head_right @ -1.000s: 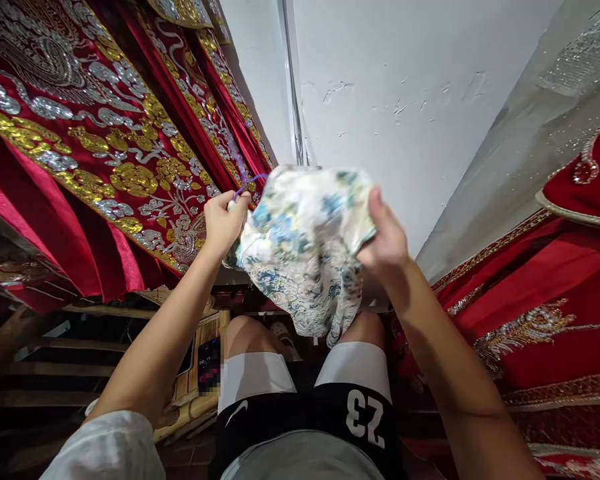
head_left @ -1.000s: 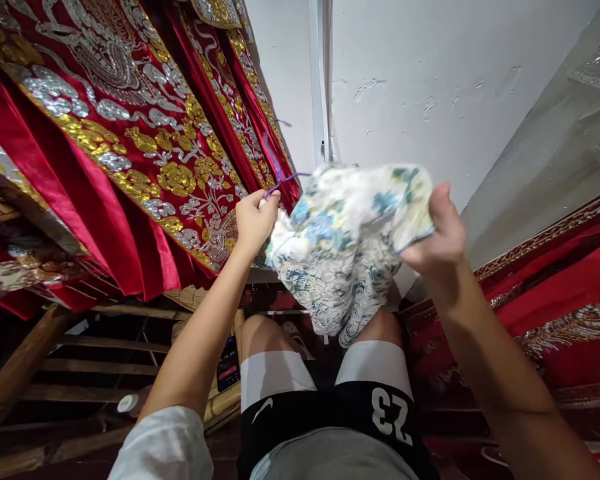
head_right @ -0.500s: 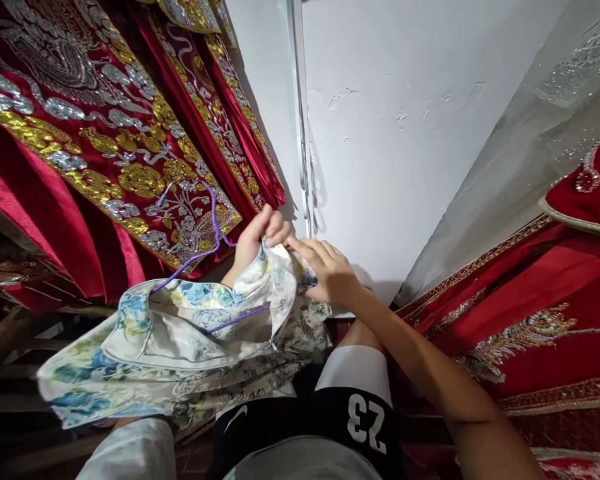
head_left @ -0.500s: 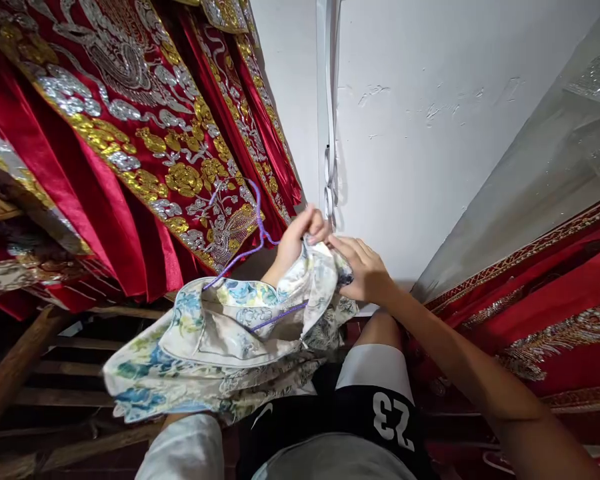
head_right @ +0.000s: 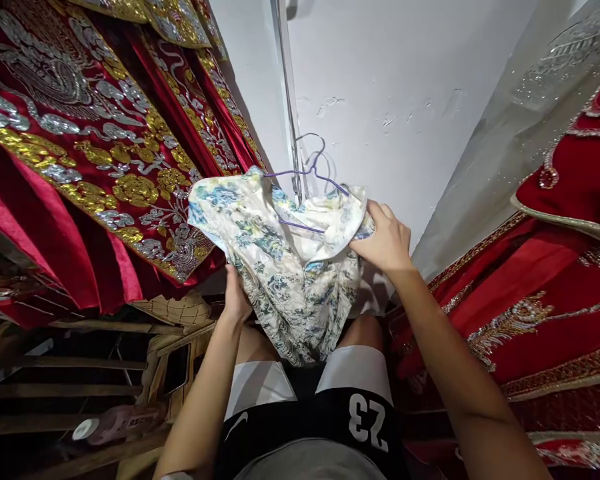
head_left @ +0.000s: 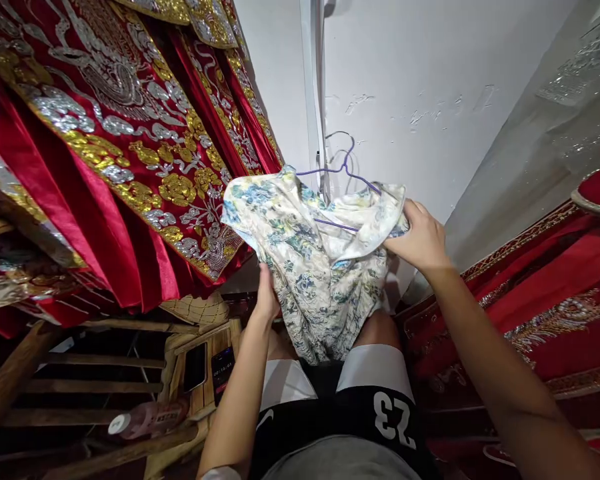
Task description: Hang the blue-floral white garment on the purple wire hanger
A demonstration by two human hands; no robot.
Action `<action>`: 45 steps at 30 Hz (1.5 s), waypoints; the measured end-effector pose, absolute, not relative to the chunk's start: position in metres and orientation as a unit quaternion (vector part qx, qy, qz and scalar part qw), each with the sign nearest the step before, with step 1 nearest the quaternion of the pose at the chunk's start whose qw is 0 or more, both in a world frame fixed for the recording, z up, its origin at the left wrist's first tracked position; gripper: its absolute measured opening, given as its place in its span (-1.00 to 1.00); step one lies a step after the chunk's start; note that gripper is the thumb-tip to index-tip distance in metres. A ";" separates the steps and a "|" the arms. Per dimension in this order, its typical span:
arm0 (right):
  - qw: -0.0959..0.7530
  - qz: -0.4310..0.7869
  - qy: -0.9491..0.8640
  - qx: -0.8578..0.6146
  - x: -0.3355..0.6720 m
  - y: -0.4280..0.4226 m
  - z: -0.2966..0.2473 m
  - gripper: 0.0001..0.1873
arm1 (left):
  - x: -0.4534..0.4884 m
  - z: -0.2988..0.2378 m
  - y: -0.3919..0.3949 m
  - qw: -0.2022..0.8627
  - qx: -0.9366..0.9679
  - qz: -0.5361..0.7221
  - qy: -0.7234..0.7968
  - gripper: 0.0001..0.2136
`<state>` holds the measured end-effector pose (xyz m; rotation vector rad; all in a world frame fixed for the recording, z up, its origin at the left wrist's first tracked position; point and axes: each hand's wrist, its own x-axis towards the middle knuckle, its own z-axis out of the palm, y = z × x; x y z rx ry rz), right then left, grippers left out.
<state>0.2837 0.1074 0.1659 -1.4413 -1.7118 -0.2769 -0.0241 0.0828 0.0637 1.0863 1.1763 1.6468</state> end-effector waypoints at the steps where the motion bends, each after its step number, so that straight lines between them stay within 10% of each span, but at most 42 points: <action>1: 0.430 -0.108 -0.699 -0.562 0.281 0.110 0.170 -0.43 | -0.021 0.059 0.081 0.420 0.427 0.651 0.467 -0.25; 8: 0.428 -0.056 -0.775 -0.461 0.266 0.090 0.145 -0.27 | 0.006 0.013 0.049 0.467 0.393 0.634 0.475 -0.27; 14: 0.589 0.158 -0.631 -0.478 0.217 0.039 0.050 -0.76 | 0.026 -0.012 0.030 0.548 0.336 0.609 0.464 -0.25; 19: 0.482 0.427 -0.594 -0.483 0.194 0.021 0.002 -0.53 | 0.030 -0.002 0.023 0.551 0.359 0.597 0.460 -0.29; 23: 0.463 0.456 -0.617 -0.444 0.195 0.025 0.010 -0.54 | 0.030 -0.003 0.023 0.500 0.354 0.621 0.489 -0.33; 29: 0.479 0.497 -0.559 -0.460 0.193 0.018 0.014 -0.54 | 0.047 -0.020 0.008 0.066 0.431 0.671 0.599 -0.40; 35: 0.434 0.547 -0.571 -0.432 0.188 0.012 0.022 -0.50 | 0.068 -0.027 0.006 0.230 0.602 0.564 0.517 -0.88; 45: 0.553 0.519 -0.537 -0.370 0.199 0.103 0.153 -0.60 | 0.064 -0.026 0.017 0.267 0.661 0.482 0.509 -0.79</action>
